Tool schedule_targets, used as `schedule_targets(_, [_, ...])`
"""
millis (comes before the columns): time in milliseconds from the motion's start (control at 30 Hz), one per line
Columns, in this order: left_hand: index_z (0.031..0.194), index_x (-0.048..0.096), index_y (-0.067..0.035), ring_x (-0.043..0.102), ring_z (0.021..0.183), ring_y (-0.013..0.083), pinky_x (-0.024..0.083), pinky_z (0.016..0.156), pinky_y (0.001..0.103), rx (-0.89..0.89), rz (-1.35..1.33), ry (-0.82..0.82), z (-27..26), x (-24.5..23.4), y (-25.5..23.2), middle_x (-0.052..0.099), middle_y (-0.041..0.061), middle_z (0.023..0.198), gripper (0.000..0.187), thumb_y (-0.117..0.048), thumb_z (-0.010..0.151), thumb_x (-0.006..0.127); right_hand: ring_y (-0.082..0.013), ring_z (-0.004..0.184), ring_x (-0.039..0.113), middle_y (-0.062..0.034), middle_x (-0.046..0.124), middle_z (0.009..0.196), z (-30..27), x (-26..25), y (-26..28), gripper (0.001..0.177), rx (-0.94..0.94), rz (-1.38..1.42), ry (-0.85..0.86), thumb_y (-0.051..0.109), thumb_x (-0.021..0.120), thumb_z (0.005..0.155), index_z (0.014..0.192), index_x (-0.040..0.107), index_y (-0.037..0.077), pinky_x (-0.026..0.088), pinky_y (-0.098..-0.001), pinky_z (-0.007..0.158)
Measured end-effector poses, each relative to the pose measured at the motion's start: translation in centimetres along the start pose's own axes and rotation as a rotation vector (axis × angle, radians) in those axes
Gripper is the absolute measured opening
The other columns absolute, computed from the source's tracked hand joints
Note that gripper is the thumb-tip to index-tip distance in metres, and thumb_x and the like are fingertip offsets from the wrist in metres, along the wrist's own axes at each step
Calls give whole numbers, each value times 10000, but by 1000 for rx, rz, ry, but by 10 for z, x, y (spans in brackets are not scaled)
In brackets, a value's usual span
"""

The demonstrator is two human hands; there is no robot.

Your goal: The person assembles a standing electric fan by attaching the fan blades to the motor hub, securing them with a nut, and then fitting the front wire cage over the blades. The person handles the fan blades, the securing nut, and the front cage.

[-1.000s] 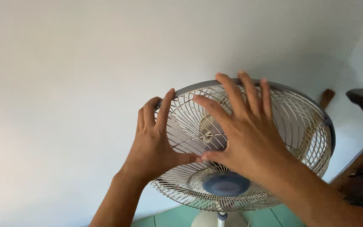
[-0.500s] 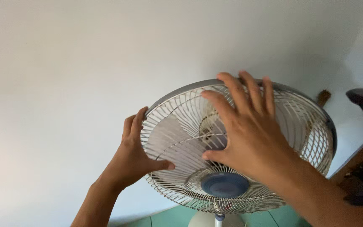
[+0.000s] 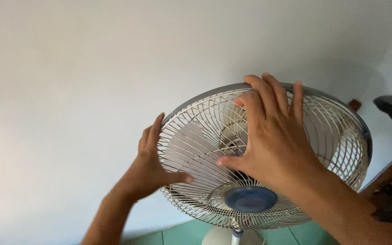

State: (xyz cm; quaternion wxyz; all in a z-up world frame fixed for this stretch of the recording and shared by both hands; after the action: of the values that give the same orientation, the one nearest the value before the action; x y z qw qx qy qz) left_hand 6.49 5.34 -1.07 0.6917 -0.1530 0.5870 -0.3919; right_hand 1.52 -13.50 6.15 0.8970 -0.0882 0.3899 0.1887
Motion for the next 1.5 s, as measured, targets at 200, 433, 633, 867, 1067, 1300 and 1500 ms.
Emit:
schedule_targets(200, [1325, 333, -103, 428, 1247, 257, 355, 1008, 405, -253, -254, 167, -2, -14, 60, 475, 90, 1311, 886, -211, 567, 778, -412, 1258, 198, -260, 312, 1254, -1, -7, 5, 987, -10, 52, -43, 499, 845, 356, 1071, 429, -40, 23, -657, 987])
schedule_targets(433, [1233, 443, -78, 489, 1195, 241, 434, 975, 391, -326, -195, 163, 4, -22, 71, 541, 74, 1240, 732, -120, 574, 758, -408, 1250, 220, -270, 314, 1249, -1, -6, 4, 985, -2, 15, -18, 506, 853, 364, 1052, 419, -49, 35, -656, 992])
schedule_targets(633, [1224, 456, -111, 477, 1199, 191, 429, 953, 382, -316, -174, 268, 0, -25, 68, 540, 38, 1238, 652, -141, 631, 726, -417, 1238, 230, -279, 316, 1240, -1, -10, 8, 967, -13, 27, -29, 484, 855, 377, 1052, 416, -51, 66, -673, 973])
schedule_targets(867, [1198, 465, -85, 542, 1138, 196, 482, 911, 351, -210, -169, 192, 3, -21, 79, 561, 63, 1201, 516, -133, 721, 655, -405, 1255, 233, -261, 316, 1255, -4, -9, 6, 939, -42, 47, -63, 472, 845, 408, 1068, 411, -37, 77, -657, 1000])
schedule_targets(1067, [1106, 525, -74, 616, 1015, 194, 522, 834, 316, -223, -183, 92, -2, -23, 83, 628, 88, 1056, 381, -96, 740, 627, -384, 1248, 257, -243, 324, 1254, -5, -9, 9, 938, -69, -8, -82, 476, 847, 405, 1073, 416, -22, 109, -636, 1010])
schedule_targets(1300, [1036, 542, -64, 615, 958, 167, 517, 753, 315, -72, -39, 29, -8, -28, 71, 652, 66, 970, 312, -123, 747, 646, -401, 1200, 280, -230, 325, 1257, -5, -12, 10, 924, -38, 28, -71, 431, 858, 409, 1070, 412, -36, 239, -576, 978])
schedule_targets(1500, [1129, 474, -70, 619, 996, 198, 550, 766, 317, -102, -105, 17, -25, -18, 118, 572, 72, 1094, 344, -49, 794, 548, -413, 1209, 259, -244, 313, 1262, -8, -9, 10, 932, -41, -8, -64, 422, 855, 407, 1079, 408, -47, 240, -575, 976])
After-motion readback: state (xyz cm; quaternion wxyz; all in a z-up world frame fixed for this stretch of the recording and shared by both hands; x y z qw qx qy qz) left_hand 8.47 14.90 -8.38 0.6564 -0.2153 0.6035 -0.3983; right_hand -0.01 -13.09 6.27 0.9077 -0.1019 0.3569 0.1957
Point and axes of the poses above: each hand's wrist, its own z-axis towards the middle knuckle, its own x-axis out of the palm, y = z × x, the point moved 7 cm from there along z, towards the middle knuckle
